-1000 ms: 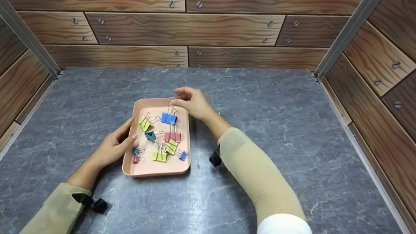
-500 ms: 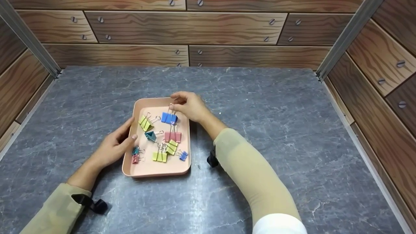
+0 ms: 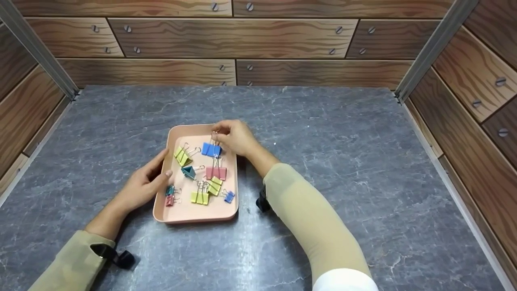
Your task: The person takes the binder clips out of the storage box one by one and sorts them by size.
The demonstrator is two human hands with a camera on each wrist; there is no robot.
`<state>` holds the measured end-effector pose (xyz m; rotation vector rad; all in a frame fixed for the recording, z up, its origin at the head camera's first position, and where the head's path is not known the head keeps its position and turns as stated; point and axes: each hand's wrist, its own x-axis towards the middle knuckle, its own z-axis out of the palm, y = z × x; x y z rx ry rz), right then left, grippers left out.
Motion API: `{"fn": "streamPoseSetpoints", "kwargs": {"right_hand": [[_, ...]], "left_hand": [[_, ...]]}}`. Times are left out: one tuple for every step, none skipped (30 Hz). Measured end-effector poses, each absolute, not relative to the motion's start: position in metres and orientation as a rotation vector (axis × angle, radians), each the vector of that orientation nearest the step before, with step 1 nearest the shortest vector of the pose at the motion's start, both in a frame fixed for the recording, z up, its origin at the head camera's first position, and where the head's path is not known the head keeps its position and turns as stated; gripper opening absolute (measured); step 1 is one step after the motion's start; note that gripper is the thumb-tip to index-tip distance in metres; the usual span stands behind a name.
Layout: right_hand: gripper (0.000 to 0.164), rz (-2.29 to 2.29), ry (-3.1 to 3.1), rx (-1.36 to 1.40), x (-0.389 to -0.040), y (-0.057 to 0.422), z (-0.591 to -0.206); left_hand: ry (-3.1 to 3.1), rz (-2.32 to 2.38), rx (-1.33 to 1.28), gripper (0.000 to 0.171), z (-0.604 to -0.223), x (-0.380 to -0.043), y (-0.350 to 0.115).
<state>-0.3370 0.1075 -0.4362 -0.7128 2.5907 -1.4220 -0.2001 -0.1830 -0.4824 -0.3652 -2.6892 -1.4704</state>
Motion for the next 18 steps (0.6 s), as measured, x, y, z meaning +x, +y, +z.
{"fn": "streamPoseSetpoints", "kwargs": {"right_hand": [[0.025, -1.429, 2.595, -0.706, -0.337, 0.107, -0.437], [0.024, -1.438, 2.598, -0.697, -0.337, 0.107, -0.438], [0.023, -1.451, 2.598, -0.686, -0.337, 0.106, -0.438], [0.022, -1.466, 2.597, -0.670, -0.337, 0.106, -0.438], [0.021, -1.484, 2.595, -0.657, -0.337, 0.106, -0.437], [0.019, -1.509, 2.587, -0.644, -0.337, 0.105, -0.437], [0.018, -1.535, 2.577, -0.632, -0.337, 0.105, -0.436], [0.017, -1.561, 2.566, -0.620, -0.336, 0.104, -0.435], [0.016, -1.591, 2.550, -0.610, -0.336, 0.104, -0.434], [0.016, -1.622, 2.536, -0.605, -0.335, 0.103, -0.433], [0.015, -1.656, 2.519, -0.602, -0.335, 0.102, -0.431], [0.016, -1.684, 2.507, -0.604, -0.334, 0.102, -0.429], [0.016, -1.705, 2.502, -0.606, -0.333, 0.102, -0.426], [0.017, -1.727, 2.496, -0.610, -0.333, 0.102, -0.423], [0.017, -1.743, 2.498, -0.615, -0.332, 0.103, -0.419], [0.017, -1.757, 2.503, -0.617, -0.332, 0.104, -0.416], [0.018, -1.762, 2.518, -0.616, -0.331, 0.106, -0.411], [0.018, -1.763, 2.536, -0.616, -0.330, 0.108, -0.407]], "left_hand": [[-2.691, -1.465, -0.366, 0.072, -0.483, -0.200, -0.183], [-2.692, -1.465, -0.363, 0.072, -0.483, -0.200, -0.183], [-2.692, -1.467, -0.361, 0.072, -0.483, -0.200, -0.183], [-2.690, -1.472, -0.360, 0.072, -0.483, -0.200, -0.183], [-2.689, -1.478, -0.358, 0.072, -0.483, -0.201, -0.182], [-2.690, -1.480, -0.353, 0.072, -0.483, -0.201, -0.182], [-2.692, -1.481, -0.348, 0.072, -0.483, -0.201, -0.182], [-2.690, -1.484, -0.346, 0.072, -0.483, -0.201, -0.182], [-2.689, -1.486, -0.344, 0.072, -0.483, -0.201, -0.182], [-2.689, -1.487, -0.343, 0.072, -0.484, -0.201, -0.182], [-2.689, -1.486, -0.343, 0.072, -0.484, -0.201, -0.182], [-2.690, -1.484, -0.342, 0.072, -0.484, -0.201, -0.182], [-2.689, -1.485, -0.344, 0.072, -0.484, -0.201, -0.182], [-2.688, -1.487, -0.346, 0.073, -0.484, -0.201, -0.182], [-2.687, -1.489, -0.346, 0.073, -0.484, -0.201, -0.182], [-2.686, -1.489, -0.348, 0.073, -0.484, -0.201, -0.182], [-2.685, -1.489, -0.347, 0.073, -0.484, -0.200, -0.183], [-2.684, -1.490, -0.346, 0.073, -0.484, -0.200, -0.183]]}}
